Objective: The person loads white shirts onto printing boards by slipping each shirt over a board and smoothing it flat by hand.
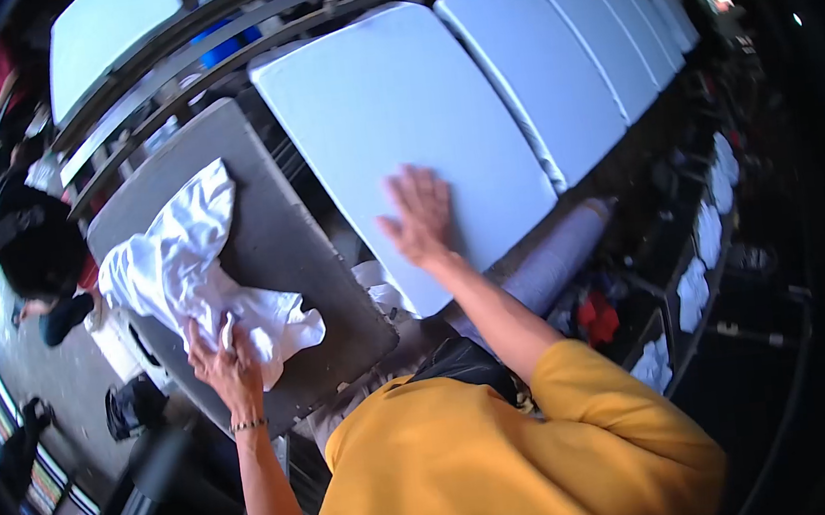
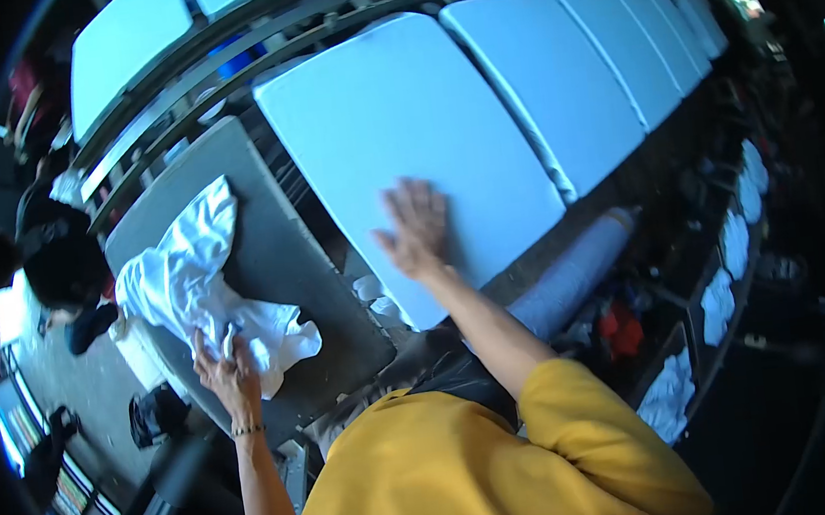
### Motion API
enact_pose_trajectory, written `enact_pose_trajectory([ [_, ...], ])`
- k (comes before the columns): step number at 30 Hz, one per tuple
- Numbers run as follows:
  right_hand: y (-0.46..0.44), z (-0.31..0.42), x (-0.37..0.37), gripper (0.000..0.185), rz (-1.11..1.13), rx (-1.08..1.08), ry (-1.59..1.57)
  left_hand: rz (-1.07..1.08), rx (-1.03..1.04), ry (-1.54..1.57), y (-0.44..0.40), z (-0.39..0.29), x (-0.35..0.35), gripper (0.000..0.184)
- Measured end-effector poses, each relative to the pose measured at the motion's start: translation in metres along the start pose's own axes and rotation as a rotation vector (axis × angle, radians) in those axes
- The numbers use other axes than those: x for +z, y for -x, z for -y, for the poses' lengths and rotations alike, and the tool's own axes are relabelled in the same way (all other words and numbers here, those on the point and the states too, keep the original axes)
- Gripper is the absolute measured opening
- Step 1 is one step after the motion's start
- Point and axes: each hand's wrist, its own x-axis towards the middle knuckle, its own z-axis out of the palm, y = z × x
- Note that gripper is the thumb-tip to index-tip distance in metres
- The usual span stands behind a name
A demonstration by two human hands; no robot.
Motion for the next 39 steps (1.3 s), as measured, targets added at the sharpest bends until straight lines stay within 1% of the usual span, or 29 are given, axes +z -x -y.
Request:
enact_pose_trajectory([
  [3,0.026,-0.143,-0.008,0.083,0.045,0.506,0.153,0.145,-0.006,0.184,-0.01,0.004,-0.029,0.021],
  [5,0.032,-0.218,-0.009,0.083,-0.002,0.756,0.091,0.29,-0.016,0.406,-0.022,-0.002,-0.048,0.019],
  [6,0.032,-0.225,-0.005,0.083,-0.007,0.761,0.099,0.3,-0.003,0.494,-0.025,0.0,-0.052,0.018],
  [8,0.039,-0.226,0.002,0.082,-0.018,0.767,0.11,0.343,-0.132,0.617,-0.029,-0.005,-0.066,0.02],
  [9,0.043,-0.209,0.018,0.087,-0.001,0.831,0.085,0.364,-0.196,0.682,-0.032,-0.011,-0.073,0.021],
  [10,0.041,-0.154,-0.002,0.086,0.143,0.879,0.072,0.393,-0.215,0.768,-0.031,-0.023,-0.08,0.021],
  [11,0.04,-0.094,-0.031,0.093,0.278,0.828,-0.028,0.484,-0.159,0.85,-0.023,-0.044,-0.09,0.02],
  [12,0.035,-0.029,-0.076,0.098,0.49,0.675,-0.133,0.57,-0.104,0.93,-0.011,-0.07,-0.102,0.019],
  [13,0.07,-0.009,0.007,0.104,0.352,0.196,-0.619,0.657,-0.05,1.002,-0.001,-0.089,-0.113,0.018],
  [14,0.073,0.057,-0.06,0.108,0.614,-0.008,-0.743,0.724,0.18,0.805,-0.001,-0.102,-0.12,0.02],
  [15,0.078,0.102,-0.087,0.113,0.592,-0.354,-1.113,0.778,0.211,0.698,0.0,-0.112,-0.131,0.024],
  [17,0.106,0.162,-0.099,0.092,0.178,-0.563,-1.585,0.428,0.182,1.133,0.017,-0.115,-0.129,0.031],
  [18,0.103,0.169,-0.129,0.081,0.31,-0.29,-1.805,0.39,0.139,1.142,0.006,-0.112,-0.137,0.034],
  [19,0.099,0.174,-0.16,0.07,0.452,-0.004,-1.999,0.368,0.034,0.938,-0.01,-0.108,-0.153,0.033],
  [20,0.094,0.166,-0.182,0.064,0.411,-0.011,-2.14,0.219,0.121,1.01,-0.023,-0.128,-0.172,0.027],
  [21,0.091,0.148,-0.202,0.058,0.387,-0.025,-2.281,0.133,0.137,0.872,-0.036,-0.124,-0.179,0.022],
  [24,0.078,0.126,-0.261,0.051,0.16,-0.257,-1.834,0.214,0.252,0.772,-0.045,-0.162,-0.23,0.02],
  [25,0.068,0.122,-0.282,0.038,0.236,-0.203,-1.599,0.145,0.299,0.714,-0.045,-0.174,-0.243,0.022],
  [26,0.054,0.118,-0.284,0.027,0.14,-0.252,-1.495,0.05,0.457,0.616,-0.051,-0.182,-0.26,0.022],
  [27,0.04,0.11,-0.291,0.02,0.068,-0.264,-1.5,-0.064,0.603,0.512,-0.058,-0.189,-0.276,0.024],
  [28,0.021,0.103,-0.296,0.014,-0.048,-0.329,-1.645,-0.141,0.583,0.52,-0.058,-0.201,-0.297,0.022],
  [29,0.012,0.093,-0.328,0.019,-0.202,-0.361,-1.653,-0.088,0.549,0.509,-0.062,-0.204,-0.319,0.02],
  [30,-0.003,0.082,-0.346,0.017,-0.258,-0.426,-1.578,-0.056,0.54,0.622,-0.062,-0.206,-0.333,0.02],
  [33,-0.012,0.069,-0.427,0.018,-0.485,-0.504,-1.11,-0.016,0.517,0.953,-0.074,-0.217,-0.355,0.018],
  [34,-0.02,0.069,-0.444,0.019,-0.492,-0.543,-1.079,0.102,0.454,1.252,-0.08,-0.223,-0.362,0.018],
  [36,-0.013,0.067,-0.487,0.026,-0.459,-0.558,-0.915,0.124,0.445,1.33,-0.066,-0.24,-0.386,0.025],
  [37,-0.015,0.066,-0.498,0.029,-0.508,-0.671,-0.889,0.134,0.442,1.369,-0.061,-0.243,-0.399,0.029],
  [38,-0.018,0.064,-0.509,0.031,-0.544,-0.706,-0.857,0.259,0.529,1.186,-0.064,-0.239,-0.411,0.039],
  [39,-0.018,0.063,-0.52,0.032,-0.577,-0.738,-0.828,0.068,0.57,0.832,-0.042,-0.25,-0.423,0.045],
])
